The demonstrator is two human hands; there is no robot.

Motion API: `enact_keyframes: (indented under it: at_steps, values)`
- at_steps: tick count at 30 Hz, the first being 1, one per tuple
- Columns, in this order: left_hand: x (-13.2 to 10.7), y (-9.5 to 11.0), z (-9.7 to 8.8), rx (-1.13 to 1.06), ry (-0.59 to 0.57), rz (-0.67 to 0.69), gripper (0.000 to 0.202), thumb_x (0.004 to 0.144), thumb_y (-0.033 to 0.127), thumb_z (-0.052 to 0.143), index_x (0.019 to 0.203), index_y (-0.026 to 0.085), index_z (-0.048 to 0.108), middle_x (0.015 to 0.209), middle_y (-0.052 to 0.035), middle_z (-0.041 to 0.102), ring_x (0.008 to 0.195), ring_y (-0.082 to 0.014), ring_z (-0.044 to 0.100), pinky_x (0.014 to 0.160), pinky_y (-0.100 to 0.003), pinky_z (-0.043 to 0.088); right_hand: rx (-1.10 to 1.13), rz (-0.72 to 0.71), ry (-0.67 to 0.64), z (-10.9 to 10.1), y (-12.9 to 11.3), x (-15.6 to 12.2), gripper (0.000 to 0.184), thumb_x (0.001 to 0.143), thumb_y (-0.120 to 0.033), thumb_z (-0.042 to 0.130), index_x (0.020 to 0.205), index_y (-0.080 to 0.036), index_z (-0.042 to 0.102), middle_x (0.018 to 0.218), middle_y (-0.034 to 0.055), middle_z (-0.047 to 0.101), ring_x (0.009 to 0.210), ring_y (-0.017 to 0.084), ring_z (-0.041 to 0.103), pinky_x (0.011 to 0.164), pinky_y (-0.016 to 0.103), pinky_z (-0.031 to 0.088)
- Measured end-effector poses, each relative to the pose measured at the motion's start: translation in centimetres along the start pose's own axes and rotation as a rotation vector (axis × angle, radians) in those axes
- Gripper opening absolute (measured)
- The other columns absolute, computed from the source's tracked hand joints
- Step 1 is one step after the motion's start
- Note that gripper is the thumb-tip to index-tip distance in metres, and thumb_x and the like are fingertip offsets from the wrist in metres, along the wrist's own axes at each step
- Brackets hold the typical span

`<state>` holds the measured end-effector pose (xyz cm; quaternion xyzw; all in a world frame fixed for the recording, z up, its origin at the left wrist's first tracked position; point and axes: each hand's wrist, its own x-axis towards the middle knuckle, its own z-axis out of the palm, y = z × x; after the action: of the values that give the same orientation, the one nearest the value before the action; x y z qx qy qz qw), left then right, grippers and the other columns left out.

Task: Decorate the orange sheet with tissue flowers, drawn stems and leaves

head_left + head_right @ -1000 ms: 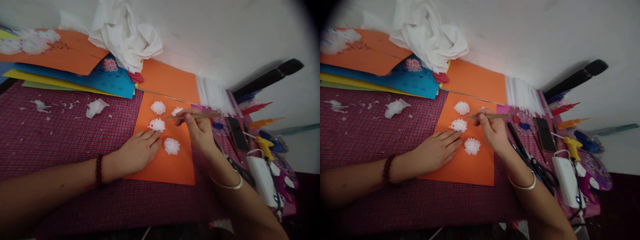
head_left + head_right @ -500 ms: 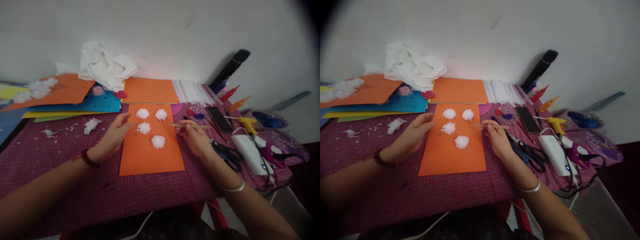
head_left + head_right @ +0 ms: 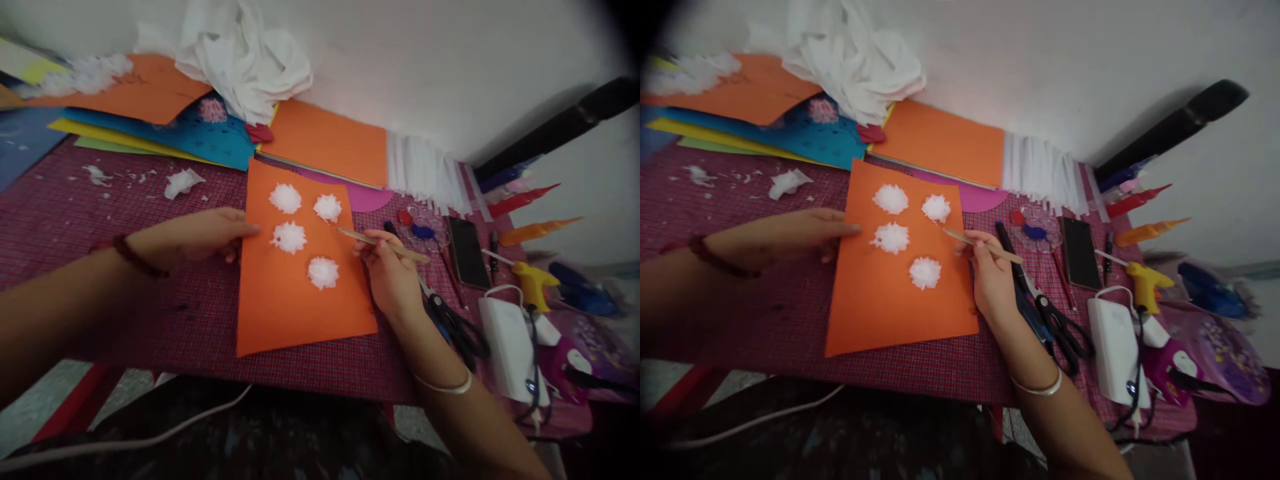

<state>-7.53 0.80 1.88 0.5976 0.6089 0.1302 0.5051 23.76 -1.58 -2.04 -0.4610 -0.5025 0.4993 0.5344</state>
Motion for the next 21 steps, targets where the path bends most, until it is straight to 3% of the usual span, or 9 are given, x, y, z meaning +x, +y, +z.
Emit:
enact_keyframes:
  at_steps: [3,5,7,10,15,18,21]
  values:
    - [-1.2,-0.4,0.5,0.201,-0.05,0.012,0.032,0.09,0.038,0.046,0.068,0.018,0.057,0.057,-0.0037,0.062,0.048,-0.0149,0.055,0.049,-0.027,0.042,-0.142,-0.094,-0.009,-0.2,0.0,-0.6,0.022,0.097,-0.041,0.054,0.103,-0.027,0.071,0.091,0.0037,0.075,0.087,0.02,0.071,0.088,0.041,0.055]
    - [-1.5,-0.6,0.7,0.319,0.089,0.063,0.029,0.089,0.038,0.047,0.068,0.019,0.055,0.055,-0.0015,0.059,0.049,-0.0147,0.055,0.049,-0.026,0.04,-0.207,-0.177,-0.014,-0.1,-0.3,-0.9,0.025,0.098,-0.042,0.053,0.104,-0.026,0.071,0.091,0.0038,0.075,0.088,0.02,0.071,0.089,0.041,0.055]
    - [-1.7,-0.8,0.6,0.325,0.16,0.117,0.025,0.087,0.038,0.049,0.071,0.019,0.056,0.057,-0.0003,0.058,0.05,-0.0141,0.054,0.05,-0.026,0.04,-0.233,-0.228,-0.029,0.4,-0.7,-1.1,0.025,0.098,-0.043,0.052,0.104,-0.026,0.07,0.089,0.0035,0.075,0.087,0.02,0.072,0.088,0.04,0.056]
    - [-1.7,-1.3,0.2,0.207,0.144,0.168,0.022,0.085,0.035,0.053,0.07,0.019,0.054,0.058,0.0004,0.056,0.05,-0.0117,0.051,0.049,-0.024,0.038,-0.207,-0.258,-0.031,1.5,-1.3,-1.1,0.023,0.096,-0.044,0.054,0.101,-0.026,0.067,0.086,0.0028,0.075,0.084,0.019,0.072,0.084,0.038,0.057]
    - [-1.0,-2.5,-1.2,0.011,0.087,0.159,0.021,0.087,0.029,0.046,0.069,0.02,0.049,0.055,-0.0005,0.054,0.047,-0.0116,0.048,0.049,-0.023,0.04,-0.107,-0.229,-0.021,3.4,-2.3,-0.1,0.024,0.089,-0.049,0.062,0.095,-0.025,0.06,0.079,0.0017,0.073,0.076,0.018,0.071,0.081,0.037,0.057]
    - [-0.9,-2.7,-2.1,0.098,0.06,0.145,0.021,0.088,0.028,0.044,0.07,0.02,0.05,0.055,-0.0013,0.054,0.049,-0.0128,0.051,0.05,-0.023,0.043,-0.111,-0.176,-0.062,4.6,-2.7,0.6,0.023,0.088,-0.047,0.063,0.093,-0.025,0.06,0.076,0.0015,0.072,0.073,0.016,0.069,0.078,0.035,0.056]
    - [-1.2,-2.6,-2.5,0.253,0.053,0.143,0.022,0.091,0.025,0.041,0.071,0.02,0.05,0.056,-0.003,0.055,0.05,-0.0142,0.054,0.053,-0.025,0.045,-0.118,-0.107,-0.069,5.8,-2.8,1.1,0.019,0.085,-0.04,0.067,0.09,-0.023,0.063,0.071,0.0007,0.071,0.064,0.012,0.064,0.062,0.027,0.05]
